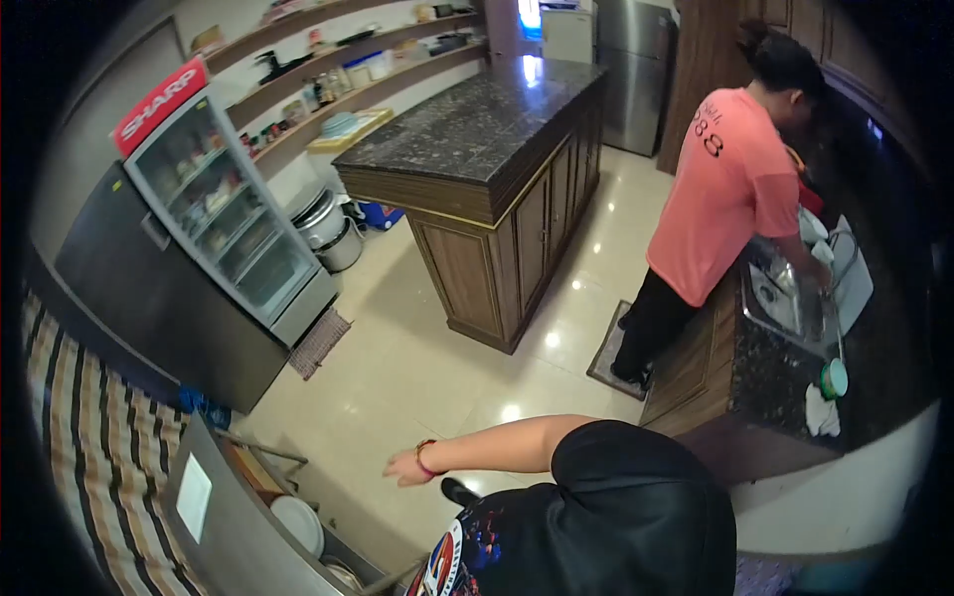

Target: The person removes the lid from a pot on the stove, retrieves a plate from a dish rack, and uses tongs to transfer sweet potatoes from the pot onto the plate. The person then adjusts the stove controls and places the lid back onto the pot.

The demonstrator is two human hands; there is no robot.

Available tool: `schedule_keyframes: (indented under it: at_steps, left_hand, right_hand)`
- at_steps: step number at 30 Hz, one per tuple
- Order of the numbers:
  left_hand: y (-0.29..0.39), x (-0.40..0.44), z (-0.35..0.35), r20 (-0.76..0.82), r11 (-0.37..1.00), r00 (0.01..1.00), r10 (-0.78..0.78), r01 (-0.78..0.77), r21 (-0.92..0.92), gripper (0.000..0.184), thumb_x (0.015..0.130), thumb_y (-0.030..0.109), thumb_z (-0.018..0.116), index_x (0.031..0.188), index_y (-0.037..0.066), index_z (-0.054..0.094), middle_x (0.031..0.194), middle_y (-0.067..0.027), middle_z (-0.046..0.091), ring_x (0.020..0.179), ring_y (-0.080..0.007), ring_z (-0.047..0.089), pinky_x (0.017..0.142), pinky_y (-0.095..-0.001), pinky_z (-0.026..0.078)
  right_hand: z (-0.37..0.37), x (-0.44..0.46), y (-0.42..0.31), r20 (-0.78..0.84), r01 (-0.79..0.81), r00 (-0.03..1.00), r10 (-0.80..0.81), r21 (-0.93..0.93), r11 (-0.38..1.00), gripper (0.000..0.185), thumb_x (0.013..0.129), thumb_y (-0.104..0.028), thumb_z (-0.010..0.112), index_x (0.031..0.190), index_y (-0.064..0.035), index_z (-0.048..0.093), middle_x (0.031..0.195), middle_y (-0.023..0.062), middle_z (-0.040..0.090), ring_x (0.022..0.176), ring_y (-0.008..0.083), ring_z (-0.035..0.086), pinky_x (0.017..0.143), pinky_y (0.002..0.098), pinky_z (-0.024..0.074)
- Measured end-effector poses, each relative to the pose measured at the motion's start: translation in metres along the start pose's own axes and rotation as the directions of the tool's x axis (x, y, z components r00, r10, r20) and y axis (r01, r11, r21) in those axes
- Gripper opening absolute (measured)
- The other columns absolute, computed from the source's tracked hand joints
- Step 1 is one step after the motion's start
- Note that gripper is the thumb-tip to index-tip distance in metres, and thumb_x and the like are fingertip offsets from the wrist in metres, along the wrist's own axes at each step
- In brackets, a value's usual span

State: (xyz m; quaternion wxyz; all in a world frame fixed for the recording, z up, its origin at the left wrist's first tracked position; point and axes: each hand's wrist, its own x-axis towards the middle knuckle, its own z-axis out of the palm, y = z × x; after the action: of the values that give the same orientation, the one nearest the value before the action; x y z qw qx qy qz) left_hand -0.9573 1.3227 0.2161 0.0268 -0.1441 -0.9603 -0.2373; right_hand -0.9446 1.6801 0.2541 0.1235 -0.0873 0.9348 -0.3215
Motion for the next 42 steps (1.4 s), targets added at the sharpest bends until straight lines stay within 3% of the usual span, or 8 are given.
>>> schedule_keyframes:
  at_steps: [4,9,12,16,22,29,34,42]
  left_hand:
    - [-0.037,0.161,0.008,-0.086,0.999,0.996,-0.006,0.010,0.047,0.043,0.083,0.034,0.065,0.104,-0.004,0.062,0.095,-0.0229,0.064,0.080,-0.0383,0.060,0.075,-0.0427,0.049]
    - [-0.057,0.438,0.036,-0.300,0.964,0.920,0.251,-0.265,-0.005,0.042,0.085,0.032,0.064,0.104,-0.005,0.062,0.095,-0.0232,0.064,0.079,-0.0386,0.059,0.076,-0.0425,0.048]
    - [0.130,0.523,0.085,0.016,0.878,0.925,0.379,-0.354,-0.321,0.039,0.094,0.029,0.052,0.087,-0.009,0.060,0.075,-0.0247,0.059,0.064,-0.0324,0.050,0.068,-0.0432,0.044]
    - [0.312,0.616,0.210,0.150,0.712,0.702,0.696,-0.650,-0.264,0.025,0.088,0.017,0.058,0.076,-0.005,0.058,0.073,-0.0256,0.059,0.065,-0.0378,0.055,0.060,-0.0428,0.044]
    - [0.338,0.702,0.318,0.729,0.740,0.359,0.583,-0.605,-0.295,0.036,0.084,0.032,0.057,0.070,0.000,0.063,0.071,-0.0236,0.061,0.069,-0.0362,0.062,0.065,-0.0435,0.048]
    - [0.297,0.860,0.353,0.904,0.916,0.388,0.181,-0.400,-0.011,0.034,0.082,0.033,0.060,0.074,0.000,0.066,0.071,-0.0203,0.064,0.070,-0.0325,0.063,0.067,-0.0435,0.049]
    - [0.317,0.996,0.432,0.927,0.950,0.374,0.015,-0.296,0.104,0.033,0.082,0.032,0.060,0.076,0.000,0.067,0.073,-0.0200,0.064,0.070,-0.0315,0.064,0.067,-0.0427,0.049]
    - [0.507,1.310,0.598,0.984,0.620,0.003,0.179,-0.777,-0.111,0.030,0.082,0.031,0.062,0.080,0.001,0.068,0.076,-0.0196,0.066,0.072,-0.0297,0.064,0.068,-0.0414,0.049]
  right_hand:
    - [-0.026,0.060,0.025,0.126,0.170,0.971,-0.203,0.231,0.958,0.049,0.086,-0.025,0.056,0.128,-0.0014,0.046,0.120,0.0252,0.053,0.113,0.0391,0.050,0.097,0.0453,0.0407]
    - [-0.123,0.026,0.119,-0.172,-0.151,0.964,0.204,0.277,0.949,0.051,0.088,-0.028,0.057,0.130,-0.0018,0.045,0.126,0.0234,0.051,0.118,0.0369,0.048,0.099,0.0434,0.0393]
    - [-0.181,-0.008,0.178,-0.635,-0.259,0.597,0.491,0.427,0.867,0.049,0.088,-0.029,0.056,0.128,-0.0020,0.047,0.127,0.0227,0.050,0.118,0.0352,0.048,0.099,0.0416,0.0392]
    - [-0.310,-0.050,0.176,-0.877,-0.439,0.035,0.478,0.416,0.796,0.038,0.089,-0.027,0.054,0.117,-0.0014,0.055,0.115,0.0207,0.056,0.109,0.0350,0.052,0.095,0.0394,0.0415]
    - [-0.440,-0.003,0.264,-0.899,-0.343,-0.303,0.316,0.412,0.844,0.028,0.089,-0.013,0.056,0.114,-0.0013,0.056,0.110,0.0172,0.057,0.103,0.0317,0.056,0.092,0.0371,0.0433]
    - [-0.609,0.058,0.380,-0.967,-0.680,-0.116,0.229,0.245,0.691,0.031,0.090,-0.020,0.055,0.116,-0.0041,0.055,0.119,0.0184,0.053,0.113,0.0347,0.050,0.097,0.0400,0.0398]
    - [-0.678,0.055,0.529,-0.911,-0.913,-0.134,0.390,0.267,0.308,0.043,0.088,-0.028,0.058,0.126,-0.0088,0.052,0.133,0.0214,0.044,0.121,0.0367,0.044,0.103,0.0423,0.0363]
    - [-0.716,0.091,0.562,-0.725,-0.910,-0.326,0.606,0.415,0.007,0.042,0.089,-0.027,0.054,0.127,-0.0080,0.050,0.137,0.0155,0.043,0.131,0.0336,0.034,0.111,0.0481,0.0221]
